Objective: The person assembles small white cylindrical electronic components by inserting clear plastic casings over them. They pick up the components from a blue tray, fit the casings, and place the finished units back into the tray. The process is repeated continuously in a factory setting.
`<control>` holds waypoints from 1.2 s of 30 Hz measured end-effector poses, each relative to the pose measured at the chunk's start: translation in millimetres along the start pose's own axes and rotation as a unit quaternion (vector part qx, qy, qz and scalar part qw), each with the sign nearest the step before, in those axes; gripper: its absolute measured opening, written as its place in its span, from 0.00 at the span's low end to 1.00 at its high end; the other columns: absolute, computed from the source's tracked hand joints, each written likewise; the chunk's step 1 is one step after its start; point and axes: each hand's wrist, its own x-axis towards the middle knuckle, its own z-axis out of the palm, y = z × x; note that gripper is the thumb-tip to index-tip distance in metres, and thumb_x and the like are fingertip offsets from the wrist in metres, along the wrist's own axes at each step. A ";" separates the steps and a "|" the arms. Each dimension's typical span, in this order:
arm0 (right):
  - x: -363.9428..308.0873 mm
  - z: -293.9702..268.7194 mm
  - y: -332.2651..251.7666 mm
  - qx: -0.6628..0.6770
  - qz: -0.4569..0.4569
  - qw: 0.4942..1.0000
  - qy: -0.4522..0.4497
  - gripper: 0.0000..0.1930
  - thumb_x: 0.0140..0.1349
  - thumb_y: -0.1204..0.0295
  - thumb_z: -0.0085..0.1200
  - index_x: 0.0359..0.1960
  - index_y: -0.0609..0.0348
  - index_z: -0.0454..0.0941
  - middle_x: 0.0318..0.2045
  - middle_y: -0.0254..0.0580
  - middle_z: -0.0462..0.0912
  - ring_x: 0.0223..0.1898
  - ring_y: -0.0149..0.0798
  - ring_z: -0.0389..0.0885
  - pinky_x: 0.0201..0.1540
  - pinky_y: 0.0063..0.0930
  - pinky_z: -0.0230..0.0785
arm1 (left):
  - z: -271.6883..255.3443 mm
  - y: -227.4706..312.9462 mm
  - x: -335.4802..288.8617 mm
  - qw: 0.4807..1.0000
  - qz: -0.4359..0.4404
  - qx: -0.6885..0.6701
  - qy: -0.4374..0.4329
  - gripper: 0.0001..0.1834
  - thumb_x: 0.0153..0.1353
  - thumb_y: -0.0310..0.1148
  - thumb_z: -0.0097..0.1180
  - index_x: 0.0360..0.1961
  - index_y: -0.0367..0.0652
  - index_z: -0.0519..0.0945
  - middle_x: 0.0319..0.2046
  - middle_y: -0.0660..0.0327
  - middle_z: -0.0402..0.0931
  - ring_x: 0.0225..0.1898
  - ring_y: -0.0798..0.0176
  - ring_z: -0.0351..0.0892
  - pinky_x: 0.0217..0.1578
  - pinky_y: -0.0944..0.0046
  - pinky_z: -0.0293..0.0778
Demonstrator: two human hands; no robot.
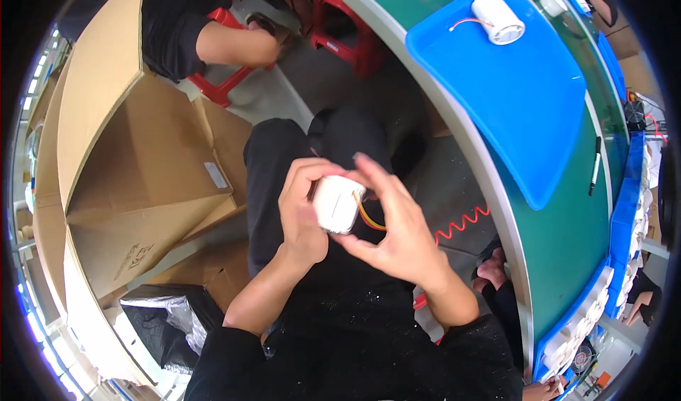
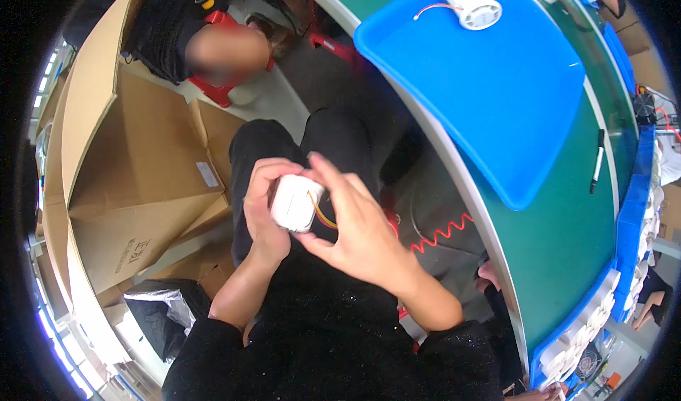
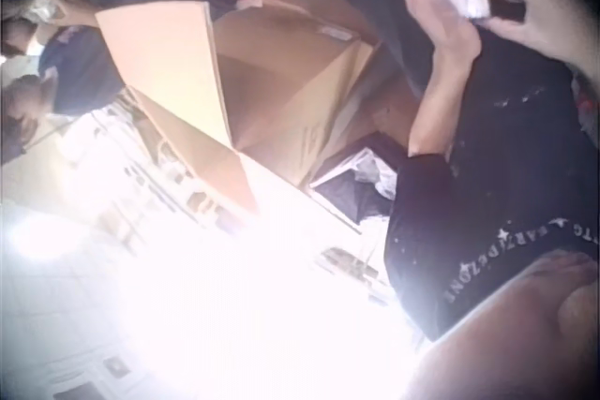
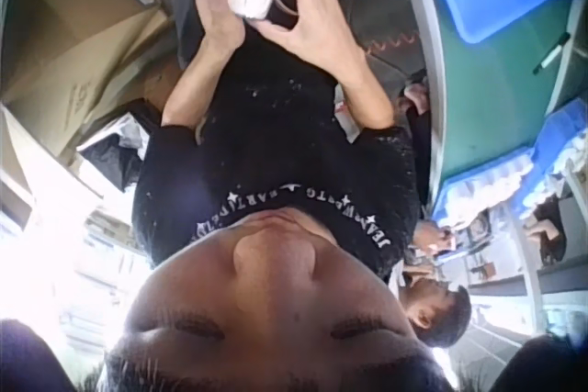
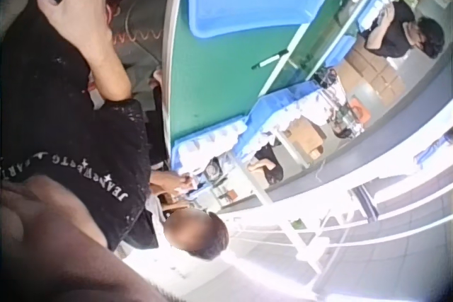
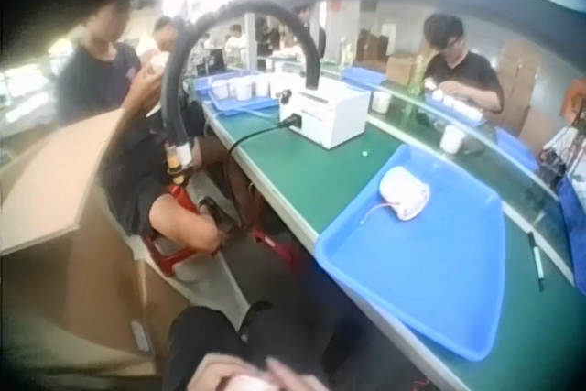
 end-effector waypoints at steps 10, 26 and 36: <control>-12.9 -10.5 -26.2 0.015 -0.059 0.998 0.002 0.39 0.51 0.69 0.69 0.64 0.62 0.62 0.59 0.50 0.68 0.57 0.48 0.70 0.60 0.38 0.63 | 11.5 23.6 -5.1 0.986 0.006 -0.153 0.069 0.32 0.72 0.58 0.34 0.34 0.38 0.76 0.38 0.54 0.73 0.43 0.58 0.75 0.46 0.60 0.71; -29.5 -170.7 -95.2 0.078 0.069 0.993 0.062 0.30 0.56 0.71 0.64 0.61 0.58 0.67 0.49 0.40 0.78 0.49 0.32 0.77 0.47 0.27 0.75 | 17.8 130.1 -36.3 0.966 -0.121 -0.178 -0.140 0.56 0.56 0.78 0.30 0.68 0.38 0.57 0.64 0.44 0.63 0.62 0.46 0.66 0.58 0.53 0.62; 53.2 -436.4 97.5 -0.470 0.233 0.754 0.395 0.24 0.59 0.56 0.61 0.47 0.67 0.80 0.39 0.63 0.84 0.43 0.58 0.84 0.48 0.47 0.75 | -180.8 245.8 -12.3 0.834 -0.130 0.083 -0.530 0.27 0.67 0.48 0.52 0.56 0.36 0.74 0.54 0.48 0.72 0.53 0.54 0.71 0.55 0.57 0.70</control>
